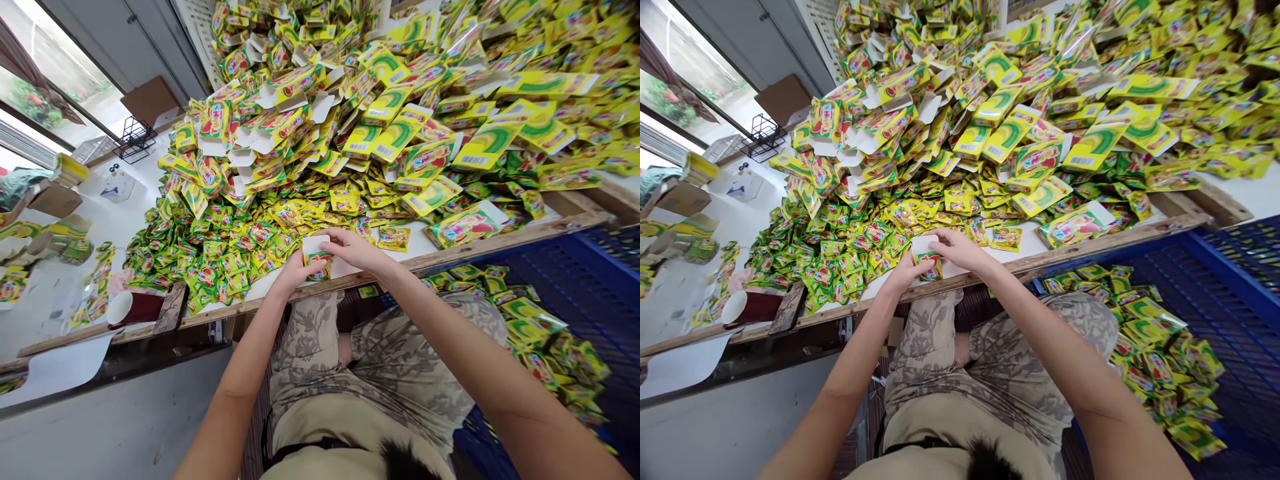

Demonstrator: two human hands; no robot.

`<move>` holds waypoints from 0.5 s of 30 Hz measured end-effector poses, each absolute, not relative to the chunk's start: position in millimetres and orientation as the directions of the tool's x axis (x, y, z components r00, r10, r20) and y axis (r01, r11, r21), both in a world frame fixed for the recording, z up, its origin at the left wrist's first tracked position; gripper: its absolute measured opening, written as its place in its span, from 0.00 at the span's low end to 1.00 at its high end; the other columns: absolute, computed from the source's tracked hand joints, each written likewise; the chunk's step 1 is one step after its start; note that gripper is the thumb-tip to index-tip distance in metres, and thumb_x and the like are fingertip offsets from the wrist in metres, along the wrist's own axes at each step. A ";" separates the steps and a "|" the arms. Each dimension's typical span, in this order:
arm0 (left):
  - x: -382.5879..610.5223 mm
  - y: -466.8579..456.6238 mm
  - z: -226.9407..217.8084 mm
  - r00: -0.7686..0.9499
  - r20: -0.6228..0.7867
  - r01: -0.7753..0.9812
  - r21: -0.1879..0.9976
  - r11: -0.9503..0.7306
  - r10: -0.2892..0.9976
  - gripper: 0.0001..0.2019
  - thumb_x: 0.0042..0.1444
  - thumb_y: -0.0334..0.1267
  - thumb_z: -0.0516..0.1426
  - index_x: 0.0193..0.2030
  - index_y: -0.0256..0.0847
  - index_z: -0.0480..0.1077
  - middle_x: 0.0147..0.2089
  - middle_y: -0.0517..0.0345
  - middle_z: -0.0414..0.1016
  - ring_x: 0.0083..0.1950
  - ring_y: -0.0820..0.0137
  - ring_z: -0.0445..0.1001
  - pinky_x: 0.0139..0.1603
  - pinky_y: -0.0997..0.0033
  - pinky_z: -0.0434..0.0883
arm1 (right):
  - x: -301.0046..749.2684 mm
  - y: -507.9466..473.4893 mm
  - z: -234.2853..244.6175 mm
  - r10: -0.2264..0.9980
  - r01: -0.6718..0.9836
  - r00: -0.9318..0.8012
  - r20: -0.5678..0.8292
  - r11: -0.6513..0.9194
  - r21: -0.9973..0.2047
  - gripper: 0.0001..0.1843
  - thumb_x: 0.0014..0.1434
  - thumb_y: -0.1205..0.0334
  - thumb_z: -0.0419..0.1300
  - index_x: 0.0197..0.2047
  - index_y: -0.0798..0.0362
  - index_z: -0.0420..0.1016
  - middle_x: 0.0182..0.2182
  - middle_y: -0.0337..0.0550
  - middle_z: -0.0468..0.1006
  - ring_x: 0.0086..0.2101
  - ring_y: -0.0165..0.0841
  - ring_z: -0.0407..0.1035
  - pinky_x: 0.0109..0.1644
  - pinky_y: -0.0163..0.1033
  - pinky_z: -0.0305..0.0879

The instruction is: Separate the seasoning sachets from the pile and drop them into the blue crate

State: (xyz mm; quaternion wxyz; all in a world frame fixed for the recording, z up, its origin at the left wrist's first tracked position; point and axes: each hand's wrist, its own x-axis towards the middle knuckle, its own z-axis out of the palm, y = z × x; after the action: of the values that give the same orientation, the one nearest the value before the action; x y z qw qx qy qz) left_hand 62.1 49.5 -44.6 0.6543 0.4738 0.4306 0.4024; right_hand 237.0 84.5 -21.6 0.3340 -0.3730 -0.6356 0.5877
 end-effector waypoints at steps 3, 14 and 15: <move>62.6 50.1 -43.3 0.306 -0.251 -0.298 0.891 0.342 0.919 0.30 0.46 0.58 0.64 0.51 0.39 0.73 0.51 0.49 0.79 0.55 0.56 0.74 0.58 0.58 0.68 | 231.9 88.2 -19.5 0.877 0.106 -0.475 -0.074 -0.026 -0.994 0.15 0.55 0.62 0.58 0.46 0.53 0.73 0.34 0.41 0.78 0.32 0.31 0.71 0.34 0.36 0.70; 52.9 67.2 -19.4 0.377 -0.389 -0.300 0.808 0.508 0.841 0.20 0.39 0.40 0.68 0.41 0.37 0.75 0.39 0.52 0.81 0.42 0.61 0.78 0.52 0.59 0.71 | 227.0 92.8 -31.5 0.886 0.012 -0.464 0.018 0.027 -1.000 0.16 0.54 0.51 0.61 0.39 0.54 0.77 0.34 0.41 0.80 0.34 0.33 0.72 0.41 0.39 0.69; 52.7 66.6 -19.1 0.327 -0.374 -0.275 0.841 0.466 0.868 0.19 0.40 0.42 0.69 0.39 0.37 0.75 0.37 0.53 0.81 0.40 0.63 0.78 0.50 0.60 0.72 | 227.4 93.0 -31.5 0.896 0.029 -0.443 0.038 0.057 -0.998 0.16 0.54 0.51 0.61 0.38 0.54 0.78 0.34 0.42 0.81 0.34 0.33 0.73 0.41 0.40 0.69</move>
State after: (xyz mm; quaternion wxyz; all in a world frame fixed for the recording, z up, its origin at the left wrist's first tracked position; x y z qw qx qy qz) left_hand 52.7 66.6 -19.1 0.7390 0.3426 0.4324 0.3867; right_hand 227.4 93.0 -31.5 0.3751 -0.3712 -0.6226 0.5778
